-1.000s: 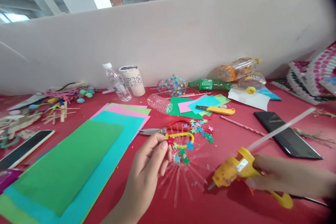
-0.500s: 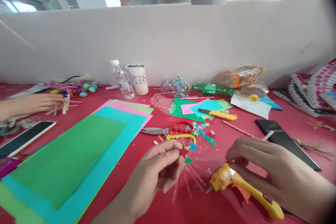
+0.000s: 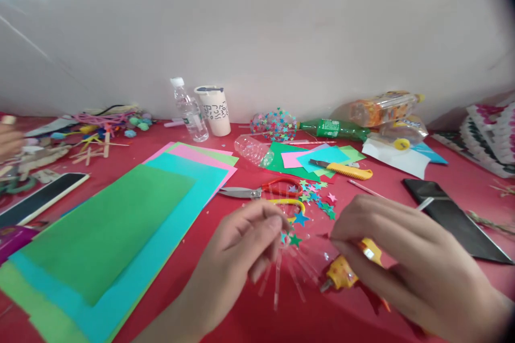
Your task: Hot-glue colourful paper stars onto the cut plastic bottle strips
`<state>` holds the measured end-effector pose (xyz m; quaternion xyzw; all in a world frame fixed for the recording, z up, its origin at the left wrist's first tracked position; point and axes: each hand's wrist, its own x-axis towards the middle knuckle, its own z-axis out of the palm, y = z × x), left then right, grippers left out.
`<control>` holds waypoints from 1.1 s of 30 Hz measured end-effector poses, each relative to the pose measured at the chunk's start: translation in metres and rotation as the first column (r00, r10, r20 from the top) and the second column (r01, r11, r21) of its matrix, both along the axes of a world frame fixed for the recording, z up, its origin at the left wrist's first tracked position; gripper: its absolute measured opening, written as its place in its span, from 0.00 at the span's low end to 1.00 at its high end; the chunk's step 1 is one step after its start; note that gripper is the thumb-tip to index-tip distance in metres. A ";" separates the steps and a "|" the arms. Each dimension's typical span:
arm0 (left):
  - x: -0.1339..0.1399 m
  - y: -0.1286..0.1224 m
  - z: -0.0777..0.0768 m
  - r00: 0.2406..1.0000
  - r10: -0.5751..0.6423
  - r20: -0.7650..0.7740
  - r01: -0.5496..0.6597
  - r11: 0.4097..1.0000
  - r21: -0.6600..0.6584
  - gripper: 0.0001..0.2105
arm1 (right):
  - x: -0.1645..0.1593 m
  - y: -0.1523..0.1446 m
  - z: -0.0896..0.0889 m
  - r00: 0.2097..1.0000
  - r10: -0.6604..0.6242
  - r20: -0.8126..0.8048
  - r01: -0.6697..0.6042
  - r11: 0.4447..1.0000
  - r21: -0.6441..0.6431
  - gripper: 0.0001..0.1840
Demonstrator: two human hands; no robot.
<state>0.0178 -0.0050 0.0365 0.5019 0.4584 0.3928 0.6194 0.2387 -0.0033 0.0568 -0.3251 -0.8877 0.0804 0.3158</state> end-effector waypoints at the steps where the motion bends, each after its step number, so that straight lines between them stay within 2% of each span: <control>1: -0.004 0.004 0.000 0.989 0.095 -0.112 -0.074 0.981 0.179 0.06 | 0.005 0.002 0.000 0.998 -0.060 0.000 0.059 0.996 -0.068 0.06; 3: -0.011 0.013 0.000 0.922 0.262 -0.286 -0.101 0.874 0.476 0.03 | 0.013 0.006 0.000 0.984 -0.180 0.016 0.180 0.967 -0.178 0.06; 5: -0.018 0.023 -0.002 0.875 0.284 -0.391 -0.023 0.832 0.554 0.04 | 0.019 0.010 0.000 0.968 -0.250 0.026 0.248 0.934 -0.258 0.05; 10: -0.025 0.040 -0.013 0.870 0.095 -0.484 0.093 0.932 0.351 0.05 | 0.019 0.009 -0.003 0.958 -0.287 -0.018 0.259 0.887 -0.382 0.07; 12: -0.024 0.041 -0.017 0.874 0.061 -0.481 0.104 0.945 0.309 0.05 | 0.017 0.008 -0.004 0.958 -0.285 -0.002 0.257 0.866 -0.429 0.08; 17: -0.022 0.042 -0.021 0.865 0.139 -0.482 0.027 0.947 0.321 0.07 | 0.015 0.010 -0.006 0.968 -0.251 0.029 0.229 0.823 -0.519 0.08; 20: -0.022 0.042 -0.021 0.809 0.201 -0.553 -0.011 0.944 0.328 0.08 | 0.016 0.014 -0.009 0.979 -0.198 0.046 0.186 0.779 -0.598 0.07; 23: -0.022 0.040 -0.020 0.756 0.247 -0.606 -0.016 0.933 0.361 0.09 | 0.016 0.015 -0.011 0.975 -0.218 0.045 0.199 0.763 -0.615 0.06; 27: -0.022 0.039 -0.020 0.731 0.175 -0.660 0.049 0.951 0.307 0.08 | 0.009 0.013 -0.010 0.976 -0.218 0.024 0.187 0.768 -0.613 0.07; 31: -0.021 0.043 -0.023 0.727 0.108 -0.678 0.099 0.961 0.259 0.06 | 0.003 0.008 -0.008 0.994 -0.106 -0.034 0.051 0.707 -0.705 0.08; 33: -0.023 0.045 -0.026 0.734 0.104 -0.671 0.099 0.961 0.258 0.06 | 0.003 0.006 -0.007 0.993 -0.106 -0.056 0.035 0.701 -0.712 0.08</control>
